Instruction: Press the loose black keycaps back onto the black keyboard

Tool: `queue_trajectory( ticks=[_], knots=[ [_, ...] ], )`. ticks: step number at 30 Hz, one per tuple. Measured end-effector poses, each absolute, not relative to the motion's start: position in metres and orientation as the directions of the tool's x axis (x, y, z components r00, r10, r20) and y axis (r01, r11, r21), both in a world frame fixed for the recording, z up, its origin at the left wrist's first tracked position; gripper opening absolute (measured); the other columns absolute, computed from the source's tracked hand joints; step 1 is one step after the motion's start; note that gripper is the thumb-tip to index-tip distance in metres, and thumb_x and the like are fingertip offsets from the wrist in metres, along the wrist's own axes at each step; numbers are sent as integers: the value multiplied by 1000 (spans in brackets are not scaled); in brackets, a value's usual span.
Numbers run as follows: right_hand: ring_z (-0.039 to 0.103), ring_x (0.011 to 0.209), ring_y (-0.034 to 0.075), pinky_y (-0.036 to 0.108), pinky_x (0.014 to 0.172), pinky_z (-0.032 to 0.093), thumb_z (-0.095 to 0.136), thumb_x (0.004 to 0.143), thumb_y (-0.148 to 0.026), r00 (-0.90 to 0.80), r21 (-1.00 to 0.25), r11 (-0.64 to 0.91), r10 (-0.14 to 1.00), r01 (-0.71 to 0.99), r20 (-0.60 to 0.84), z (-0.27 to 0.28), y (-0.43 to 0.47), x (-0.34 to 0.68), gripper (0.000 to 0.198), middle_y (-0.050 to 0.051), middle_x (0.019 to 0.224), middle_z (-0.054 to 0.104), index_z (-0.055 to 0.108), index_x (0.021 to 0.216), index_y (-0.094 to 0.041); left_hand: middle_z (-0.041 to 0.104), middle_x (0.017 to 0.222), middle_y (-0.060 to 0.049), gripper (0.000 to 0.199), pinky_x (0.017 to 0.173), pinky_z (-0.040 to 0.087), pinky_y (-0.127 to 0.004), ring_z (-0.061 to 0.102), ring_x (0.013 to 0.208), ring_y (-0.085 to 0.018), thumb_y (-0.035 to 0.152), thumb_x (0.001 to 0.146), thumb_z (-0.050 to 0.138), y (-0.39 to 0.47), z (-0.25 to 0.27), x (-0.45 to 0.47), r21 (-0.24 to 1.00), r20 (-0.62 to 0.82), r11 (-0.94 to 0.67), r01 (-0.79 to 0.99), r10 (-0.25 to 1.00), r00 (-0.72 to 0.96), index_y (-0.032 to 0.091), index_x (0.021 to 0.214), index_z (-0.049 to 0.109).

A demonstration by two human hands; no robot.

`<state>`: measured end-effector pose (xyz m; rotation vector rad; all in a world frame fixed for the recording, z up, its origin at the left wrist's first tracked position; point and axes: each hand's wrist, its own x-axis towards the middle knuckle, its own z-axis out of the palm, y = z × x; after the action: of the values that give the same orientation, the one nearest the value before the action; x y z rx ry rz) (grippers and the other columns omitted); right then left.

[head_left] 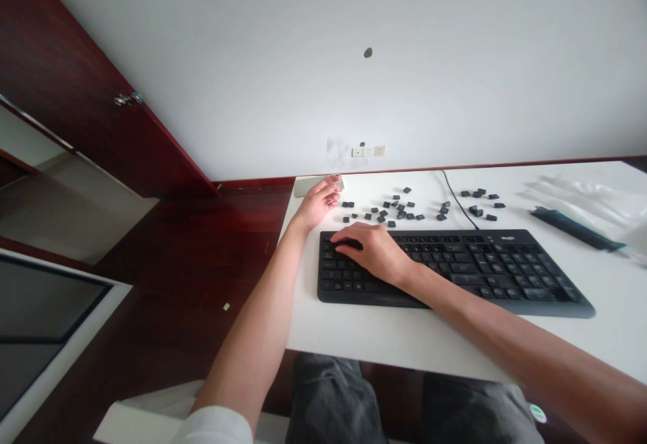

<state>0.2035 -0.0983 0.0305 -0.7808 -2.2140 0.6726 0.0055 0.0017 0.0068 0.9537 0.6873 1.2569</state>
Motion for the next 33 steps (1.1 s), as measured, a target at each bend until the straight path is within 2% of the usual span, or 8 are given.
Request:
queue_trajectory(
  ticks=[7,15,20,25,33],
  knots=[
    [77,96,23,40,91,63,68,94,-13,-630,-627,709,655,323,417,27,-94,203,18,2,102,82,81,97,-25,57,88,1,39,66,39,-24,47,69,-8,33,76,89,4,5,7,856,62,65,-513,972,226,20,107,70],
    [76,100,27,45,91,63,63,98,-11,-695,-492,789,586,369,418,32,-98,202,22,6,104,82,82,97,-24,58,90,0,34,67,41,-22,50,70,-7,32,79,88,8,-2,5,832,79,61,-551,971,227,19,106,72],
    [75,93,26,43,86,62,65,96,-10,-696,-502,770,606,393,385,36,-96,201,20,6,96,80,80,95,-22,60,90,-1,32,67,42,-23,51,70,-8,32,80,87,11,-4,4,818,70,75,-571,971,228,19,106,74],
    [75,95,24,40,90,62,68,95,-11,-682,-538,760,612,365,402,31,-92,201,17,5,100,81,81,96,-22,60,90,-1,29,66,42,-22,51,70,-8,29,81,86,13,-5,4,789,57,96,-607,972,228,17,105,76],
    [74,96,23,38,88,61,67,98,-12,-703,-479,800,571,361,423,28,-92,201,15,6,99,81,81,97,-20,62,88,-1,24,66,43,-21,53,69,-7,28,84,83,9,-1,7,784,27,108,-612,978,207,16,104,76]
  ],
)
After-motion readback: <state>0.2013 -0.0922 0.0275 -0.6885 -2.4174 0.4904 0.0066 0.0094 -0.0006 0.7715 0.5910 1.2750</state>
